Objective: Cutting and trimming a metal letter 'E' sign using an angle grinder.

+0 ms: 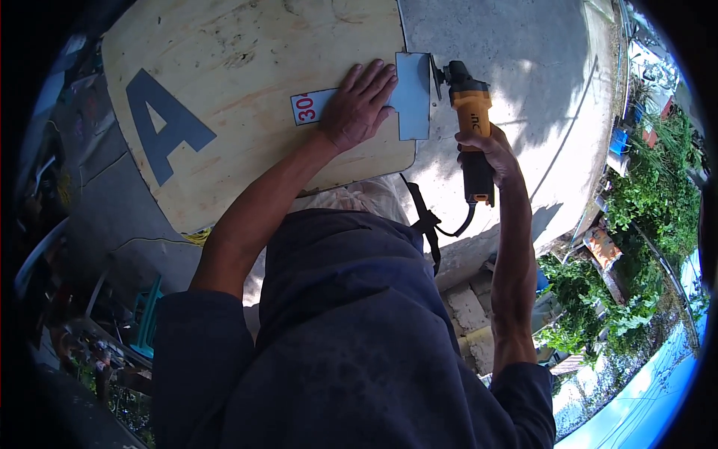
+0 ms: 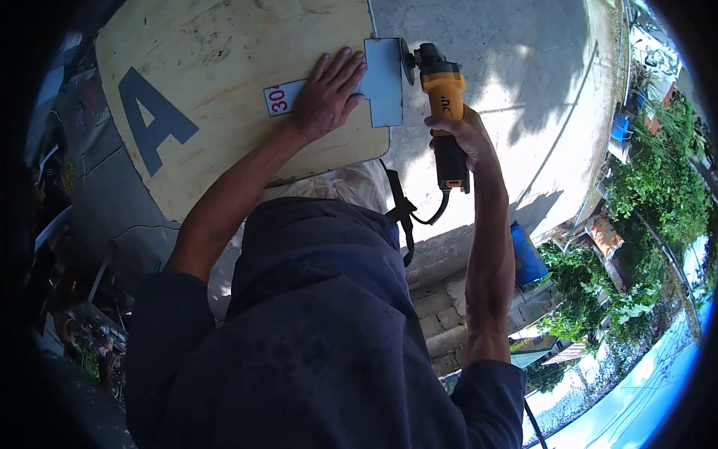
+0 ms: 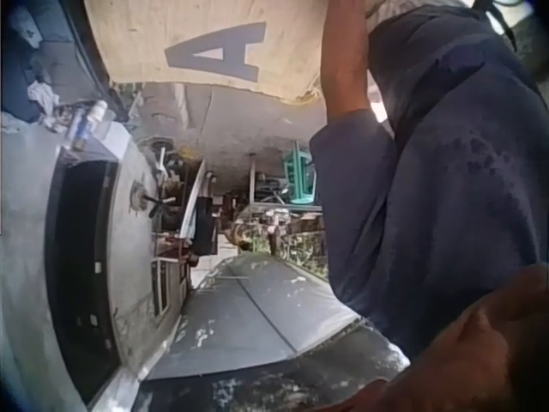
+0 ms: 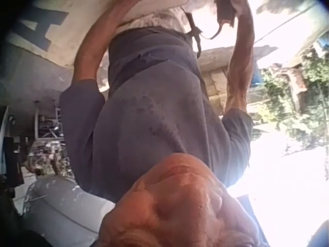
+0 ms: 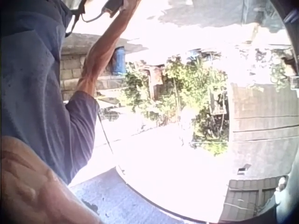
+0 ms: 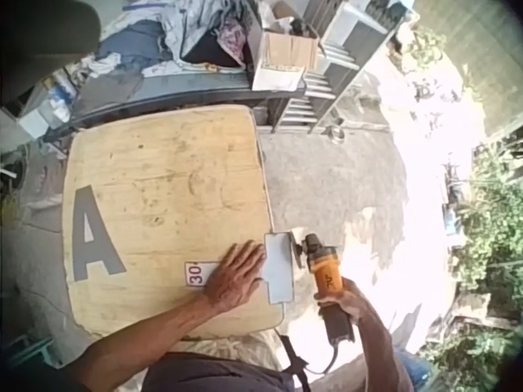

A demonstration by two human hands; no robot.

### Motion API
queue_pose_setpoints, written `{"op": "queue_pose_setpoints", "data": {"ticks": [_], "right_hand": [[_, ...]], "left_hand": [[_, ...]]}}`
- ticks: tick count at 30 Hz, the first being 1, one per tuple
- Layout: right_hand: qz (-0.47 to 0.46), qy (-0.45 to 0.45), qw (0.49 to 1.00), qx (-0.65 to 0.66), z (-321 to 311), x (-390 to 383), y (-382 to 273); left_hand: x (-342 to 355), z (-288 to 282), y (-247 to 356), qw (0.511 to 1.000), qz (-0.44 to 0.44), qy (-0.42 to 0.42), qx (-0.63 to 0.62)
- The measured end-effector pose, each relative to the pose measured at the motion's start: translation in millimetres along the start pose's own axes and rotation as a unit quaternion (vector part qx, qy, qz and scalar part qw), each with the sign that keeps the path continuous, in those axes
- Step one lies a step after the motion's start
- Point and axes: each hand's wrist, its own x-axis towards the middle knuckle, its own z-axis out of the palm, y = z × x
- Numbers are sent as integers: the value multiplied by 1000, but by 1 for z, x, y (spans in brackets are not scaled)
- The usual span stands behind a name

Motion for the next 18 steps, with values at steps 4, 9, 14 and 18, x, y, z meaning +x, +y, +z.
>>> {"op": "queue_pose_setpoints", "data": {"ticks": [4,9,14,18], "right_hand": [[3,-2,1000,-10,-1,-9,8],[19,7,1000,5,2,-33,33],[54,16,998,16,5,-58,66],[71,16,997,30,8,-76,86]], "left_hand": [[-1,2,-1,1000,-2,1,-1],[-2,4,-1,1000,-5,0,2],[-2,6,0,1000,-10,1,1],[-2,7,0,1000,-9,0,-3]]}}
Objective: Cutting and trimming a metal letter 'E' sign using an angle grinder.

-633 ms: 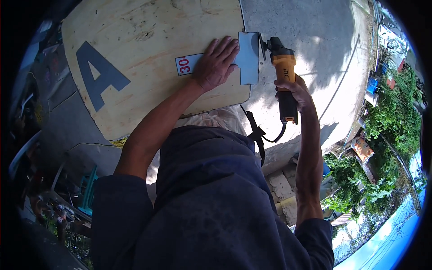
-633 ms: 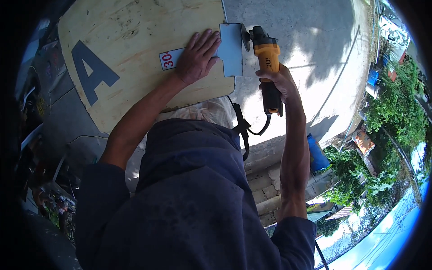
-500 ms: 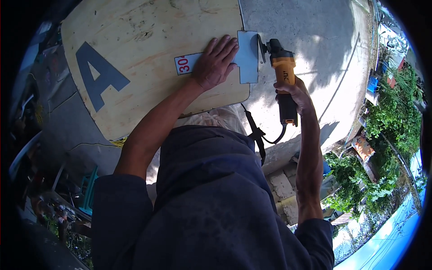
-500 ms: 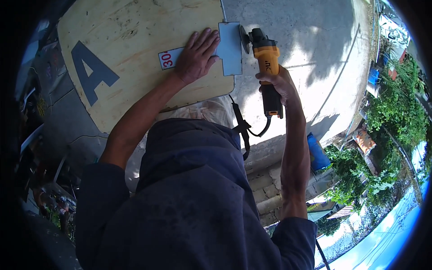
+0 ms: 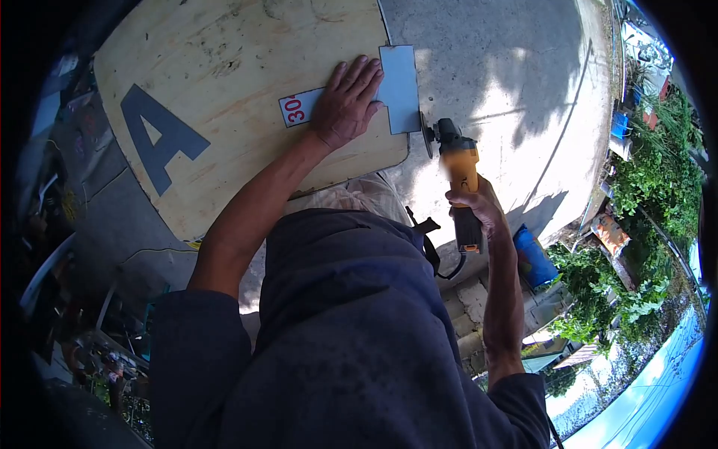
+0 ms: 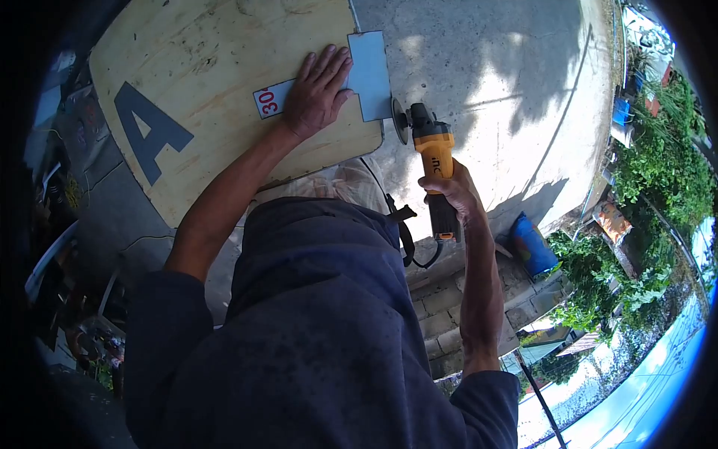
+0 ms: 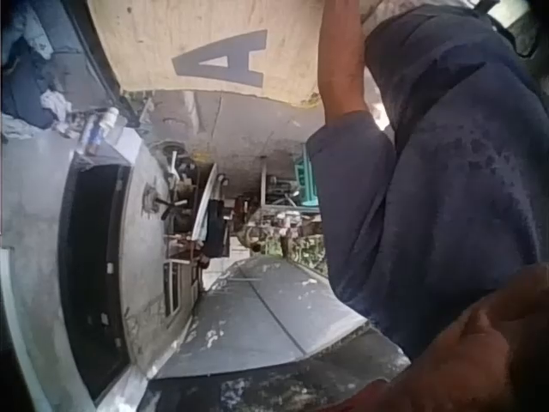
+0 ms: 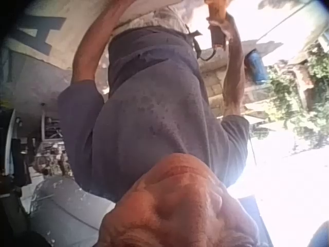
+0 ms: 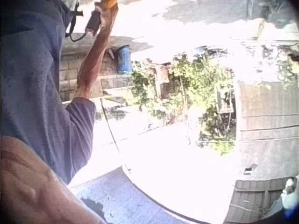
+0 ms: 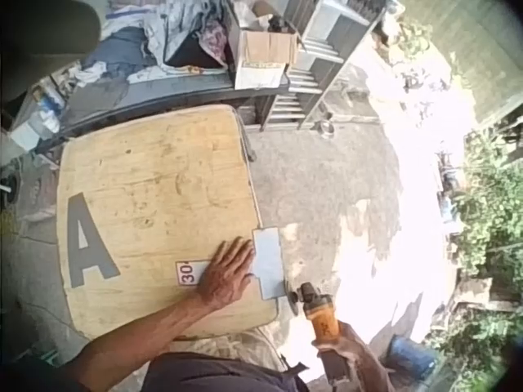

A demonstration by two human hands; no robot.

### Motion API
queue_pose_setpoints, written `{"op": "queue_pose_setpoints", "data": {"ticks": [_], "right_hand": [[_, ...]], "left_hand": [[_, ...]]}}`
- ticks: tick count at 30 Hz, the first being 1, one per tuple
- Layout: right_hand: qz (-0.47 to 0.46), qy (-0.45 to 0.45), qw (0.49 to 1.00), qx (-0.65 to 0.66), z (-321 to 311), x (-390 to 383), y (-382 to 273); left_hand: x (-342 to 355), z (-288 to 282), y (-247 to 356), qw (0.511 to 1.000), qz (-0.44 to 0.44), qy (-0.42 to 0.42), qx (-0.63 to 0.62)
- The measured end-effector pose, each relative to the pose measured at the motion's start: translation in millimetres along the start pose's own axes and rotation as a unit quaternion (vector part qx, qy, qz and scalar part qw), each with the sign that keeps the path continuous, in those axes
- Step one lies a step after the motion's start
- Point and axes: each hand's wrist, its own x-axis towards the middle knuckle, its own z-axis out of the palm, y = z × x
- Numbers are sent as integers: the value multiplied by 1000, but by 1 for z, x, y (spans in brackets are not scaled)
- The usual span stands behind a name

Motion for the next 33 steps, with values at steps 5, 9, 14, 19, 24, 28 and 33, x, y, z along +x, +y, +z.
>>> {"op": "queue_pose_setpoints", "data": {"ticks": [5,9,14,19,24,28,33], "right_hand": [[9,-1,1000,16,1,-11,20],[27,0,1000,8,0,-16,35],[19,6,1000,-6,-5,-24,50],[24,47,992,114,-13,-28,66],[5,51,979,199,-17,-21,80],[21,54,962,266,-19,-18,93],[-9,33,957,289,-19,-19,100]], "left_hand": [[0,2,-1,1000,0,-4,7],[0,4,-3,1000,4,1,2],[4,-6,-5,999,8,14,-46],[1,-23,3,999,-15,2,-41],[4,-31,9,993,-74,-42,-81],[13,-36,7,994,-32,-85,-66],[39,-43,-9,982,110,-148,-32]]}}
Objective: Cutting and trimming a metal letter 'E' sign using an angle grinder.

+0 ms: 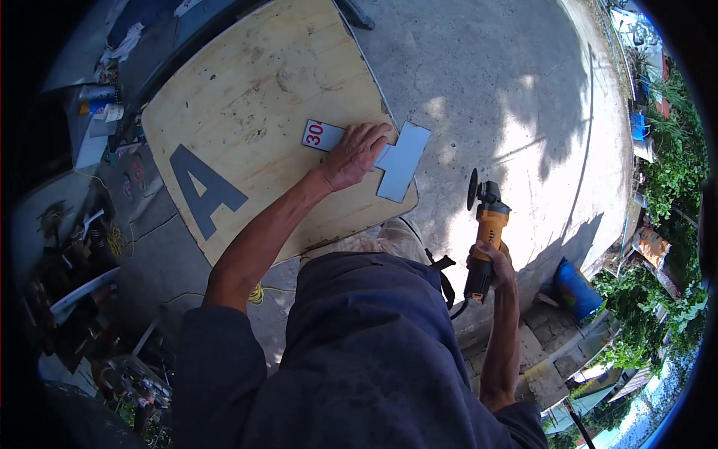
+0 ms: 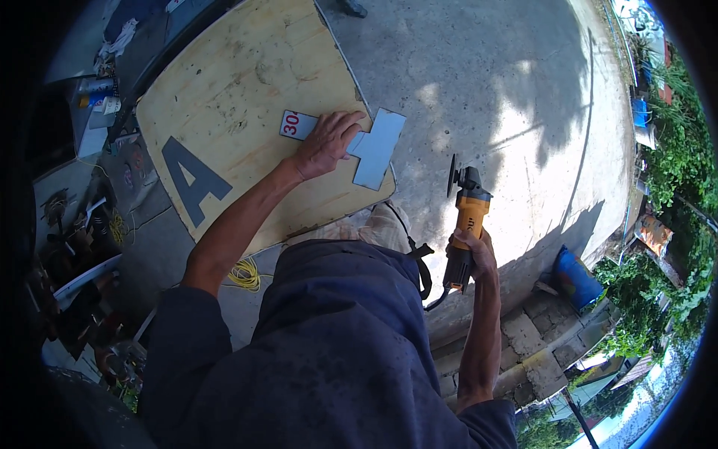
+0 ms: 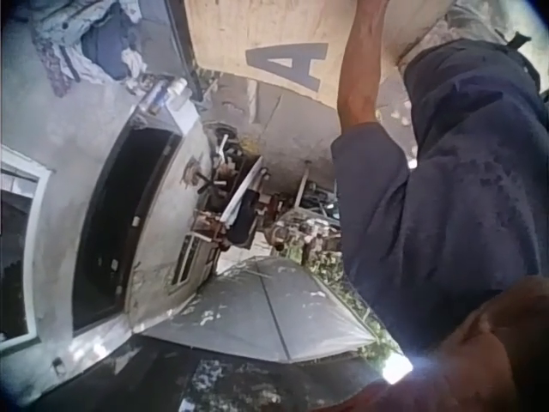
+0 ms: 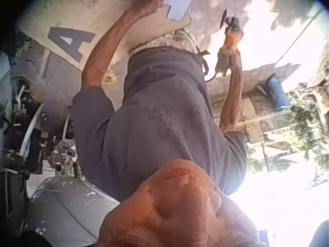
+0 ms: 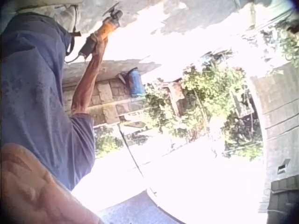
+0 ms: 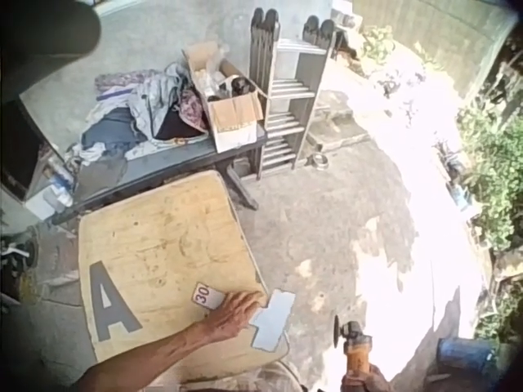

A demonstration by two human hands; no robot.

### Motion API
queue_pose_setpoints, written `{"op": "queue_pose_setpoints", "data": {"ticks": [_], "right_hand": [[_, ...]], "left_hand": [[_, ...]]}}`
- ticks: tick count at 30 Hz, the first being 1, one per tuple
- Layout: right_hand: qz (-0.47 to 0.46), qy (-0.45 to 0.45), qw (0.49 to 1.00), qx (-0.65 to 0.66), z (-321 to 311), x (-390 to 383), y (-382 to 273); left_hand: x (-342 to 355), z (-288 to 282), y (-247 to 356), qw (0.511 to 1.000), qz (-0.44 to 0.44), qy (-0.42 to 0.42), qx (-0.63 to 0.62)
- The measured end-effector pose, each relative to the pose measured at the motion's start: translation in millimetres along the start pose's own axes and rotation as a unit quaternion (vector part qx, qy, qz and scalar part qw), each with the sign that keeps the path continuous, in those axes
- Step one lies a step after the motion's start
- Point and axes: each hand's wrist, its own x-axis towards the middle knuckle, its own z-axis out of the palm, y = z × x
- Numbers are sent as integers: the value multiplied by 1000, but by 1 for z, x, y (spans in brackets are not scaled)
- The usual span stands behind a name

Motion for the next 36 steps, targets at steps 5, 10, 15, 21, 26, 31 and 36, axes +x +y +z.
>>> {"op": "queue_pose_setpoints", "data": {"ticks": [5,10,15,21,26,31,36], "right_hand": [[4,-4,1000,17,10,-3,-9],[-9,-40,999,8,4,3,-1],[-25,-27,997,-63,20,1,-19],[-49,-16,982,-182,57,24,-53],[-51,-41,973,-221,77,37,-76],[-39,-59,968,-240,85,46,-89],[-24,-63,962,-265,87,48,-93]], "left_hand": [[20,-4,-31,982,168,-4,88],[32,-19,-56,960,215,-123,130],[16,-18,-25,988,68,-67,121],[-11,4,20,982,-181,-27,52],[-9,8,27,971,-216,-45,90],[-8,12,27,969,-220,-54,93],[-8,17,22,971,-212,-32,104]]}}
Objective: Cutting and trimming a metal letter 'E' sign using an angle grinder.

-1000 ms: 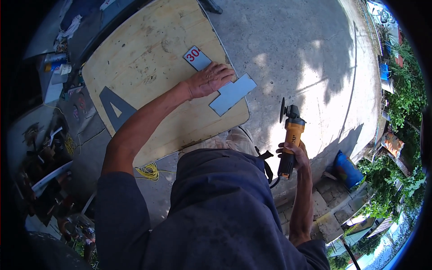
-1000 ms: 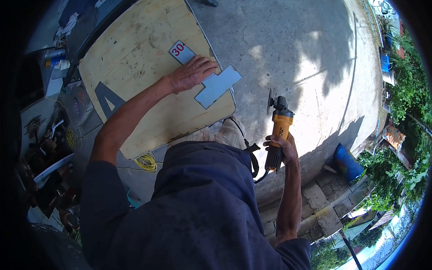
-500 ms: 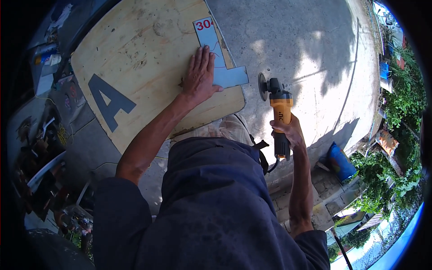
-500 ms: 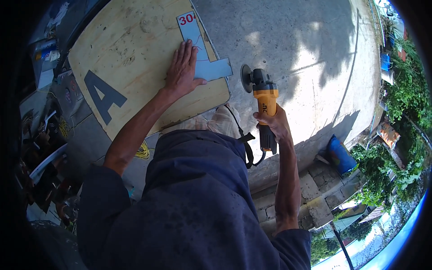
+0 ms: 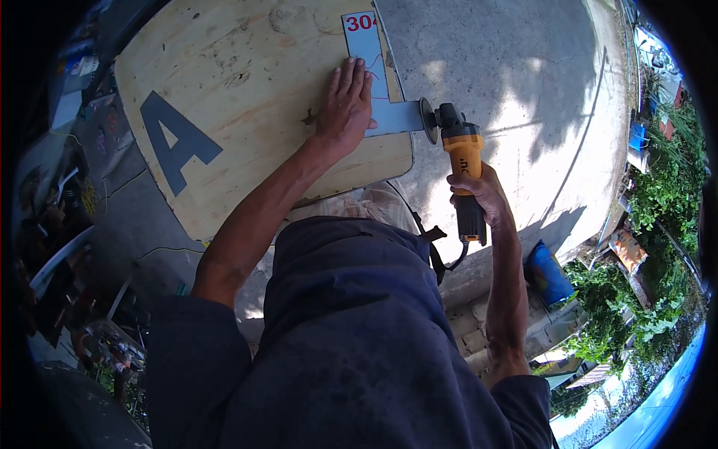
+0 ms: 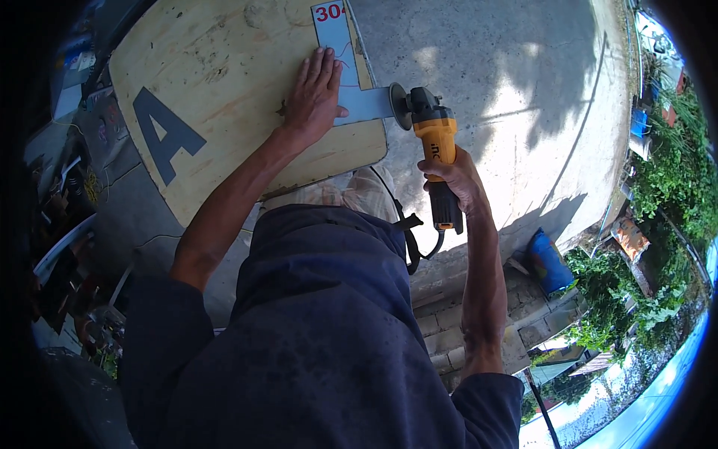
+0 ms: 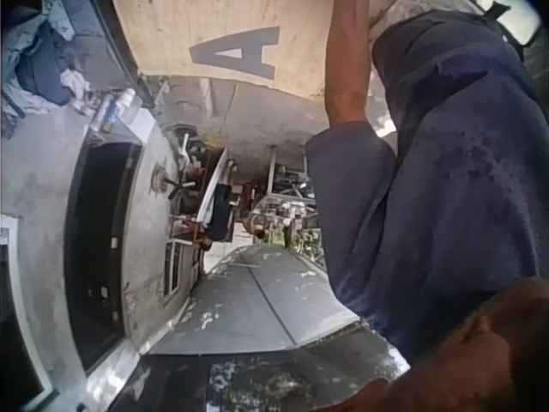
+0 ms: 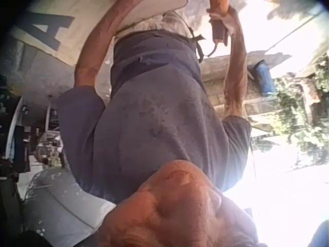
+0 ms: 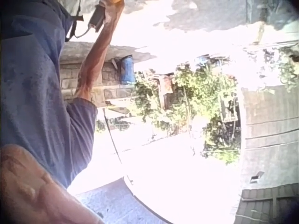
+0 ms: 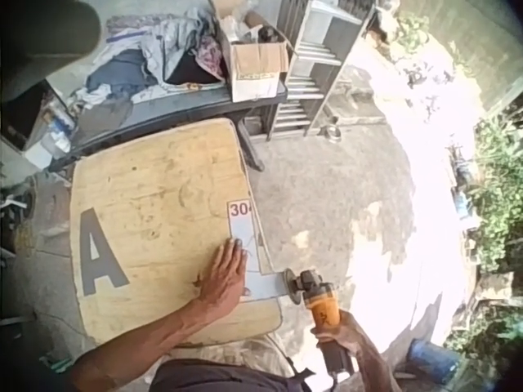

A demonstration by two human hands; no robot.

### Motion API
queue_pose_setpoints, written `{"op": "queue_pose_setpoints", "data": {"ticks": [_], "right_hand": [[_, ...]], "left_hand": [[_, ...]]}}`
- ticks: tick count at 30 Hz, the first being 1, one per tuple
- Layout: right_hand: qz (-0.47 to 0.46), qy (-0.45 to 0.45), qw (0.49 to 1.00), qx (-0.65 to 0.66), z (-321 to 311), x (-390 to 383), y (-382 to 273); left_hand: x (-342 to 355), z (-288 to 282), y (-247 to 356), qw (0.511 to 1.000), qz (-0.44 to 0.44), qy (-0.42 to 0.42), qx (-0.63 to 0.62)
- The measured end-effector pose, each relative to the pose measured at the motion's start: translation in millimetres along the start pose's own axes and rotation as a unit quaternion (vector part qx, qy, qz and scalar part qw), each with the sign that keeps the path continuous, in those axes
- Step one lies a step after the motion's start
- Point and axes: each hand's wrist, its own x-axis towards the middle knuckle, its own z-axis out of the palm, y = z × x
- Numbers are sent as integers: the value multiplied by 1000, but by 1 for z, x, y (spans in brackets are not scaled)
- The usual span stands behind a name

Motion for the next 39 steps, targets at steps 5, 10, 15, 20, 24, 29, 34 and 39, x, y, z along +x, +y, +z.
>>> {"op": "queue_pose_setpoints", "data": {"ticks": [5,10,15,20,24,29,34,39], "right_hand": [[-1,5,1000,3,0,-7,8],[33,-5,999,1,-1,-20,20],[45,-7,999,-1,-10,-30,34],[40,-2,999,21,-13,-23,17],[22,0,1000,20,-9,-9,3],[6,-11,1000,19,-2,0,-8],[8,3,1000,-13,2,-5,-9],[25,5,1000,-10,0,-13,3]], "left_hand": [[3,-2,6,1000,-6,-4,12],[1,2,4,1000,-10,4,0],[0,3,4,1000,-7,12,-9],[0,2,5,1000,-12,7,1],[1,3,7,1000,-13,6,-1],[1,2,8,1000,-17,8,-1],[1,2,9,1000,-17,6,7],[-1,5,7,1000,-16,13,-12]]}}
